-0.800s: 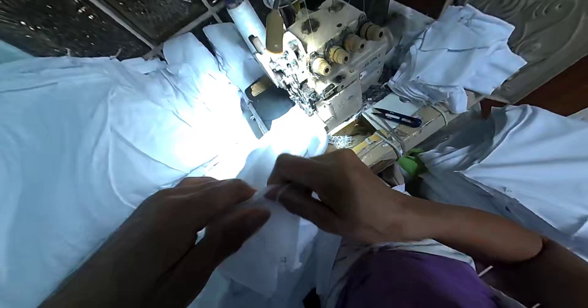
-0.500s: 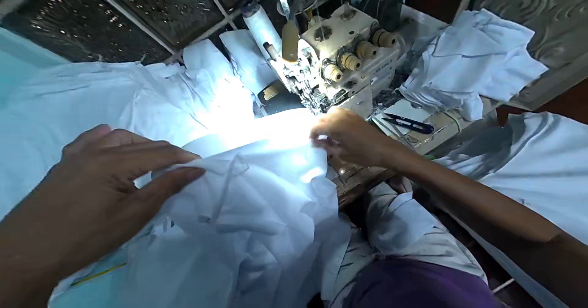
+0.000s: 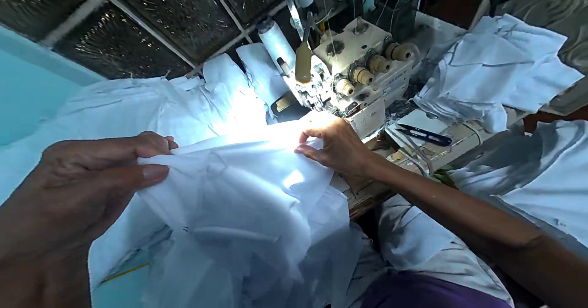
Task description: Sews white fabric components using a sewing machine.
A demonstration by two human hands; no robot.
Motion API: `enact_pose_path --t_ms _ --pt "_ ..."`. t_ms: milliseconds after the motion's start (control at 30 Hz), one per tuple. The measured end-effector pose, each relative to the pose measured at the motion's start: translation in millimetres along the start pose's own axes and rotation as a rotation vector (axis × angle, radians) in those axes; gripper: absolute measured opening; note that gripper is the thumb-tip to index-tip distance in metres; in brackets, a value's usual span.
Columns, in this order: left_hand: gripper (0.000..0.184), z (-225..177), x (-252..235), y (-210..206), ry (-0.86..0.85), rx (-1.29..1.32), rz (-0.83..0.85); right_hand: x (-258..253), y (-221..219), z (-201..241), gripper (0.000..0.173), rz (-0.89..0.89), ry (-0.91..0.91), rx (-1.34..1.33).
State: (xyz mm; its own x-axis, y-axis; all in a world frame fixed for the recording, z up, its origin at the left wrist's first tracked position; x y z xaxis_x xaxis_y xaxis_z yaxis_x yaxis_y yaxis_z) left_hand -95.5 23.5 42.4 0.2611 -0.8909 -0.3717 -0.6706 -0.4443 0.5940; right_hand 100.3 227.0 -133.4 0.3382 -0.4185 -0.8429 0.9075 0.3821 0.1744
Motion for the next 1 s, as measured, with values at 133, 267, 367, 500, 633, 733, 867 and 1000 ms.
enact_pose_path --t_ms 133,267,367,500,633,733,867,1000 --pt "0.027 -11 2 -9 0.070 -0.051 -0.009 -2 -2 4 0.011 -0.024 -0.008 -0.120" --pt "0.028 -6 1 -14 0.147 -0.180 -0.018 -3 29 6 0.013 0.134 -0.108 -0.181" --pt "0.023 -2 -4 -27 0.099 -0.261 0.044 4 59 8 0.011 0.316 -0.131 -0.125" --pt "0.010 18 -14 -41 -0.111 -0.267 0.169 24 81 11 0.011 0.546 0.017 -0.071" --pt "0.012 9 -19 -58 -0.208 -0.287 0.234 32 96 22 0.018 0.621 0.070 -0.083" --pt "0.016 7 -21 -62 -0.274 -0.346 0.224 40 103 28 0.018 0.536 0.008 -0.093" --pt "0.024 15 -22 -66 -0.332 -0.455 0.119 45 99 25 0.014 0.414 -0.104 -0.101" --pt "0.029 20 -24 -65 -0.331 -0.518 0.044 44 85 8 0.009 0.300 -0.141 -0.082"
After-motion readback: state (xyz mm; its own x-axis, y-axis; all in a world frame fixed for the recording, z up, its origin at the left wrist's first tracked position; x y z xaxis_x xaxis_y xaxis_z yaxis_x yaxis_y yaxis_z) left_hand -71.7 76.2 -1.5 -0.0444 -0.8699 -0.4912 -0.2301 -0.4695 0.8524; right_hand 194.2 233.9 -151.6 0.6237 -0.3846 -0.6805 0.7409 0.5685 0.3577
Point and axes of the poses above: each hand's wrist, its own x-axis away from the middle knuckle, its own y-axis out of the back of the hand, z = x × y, the point moved 1 cm from there along -x, towards the middle knuckle, and after that the axes turned 14 degrees about -z, right-handed, at the moved point
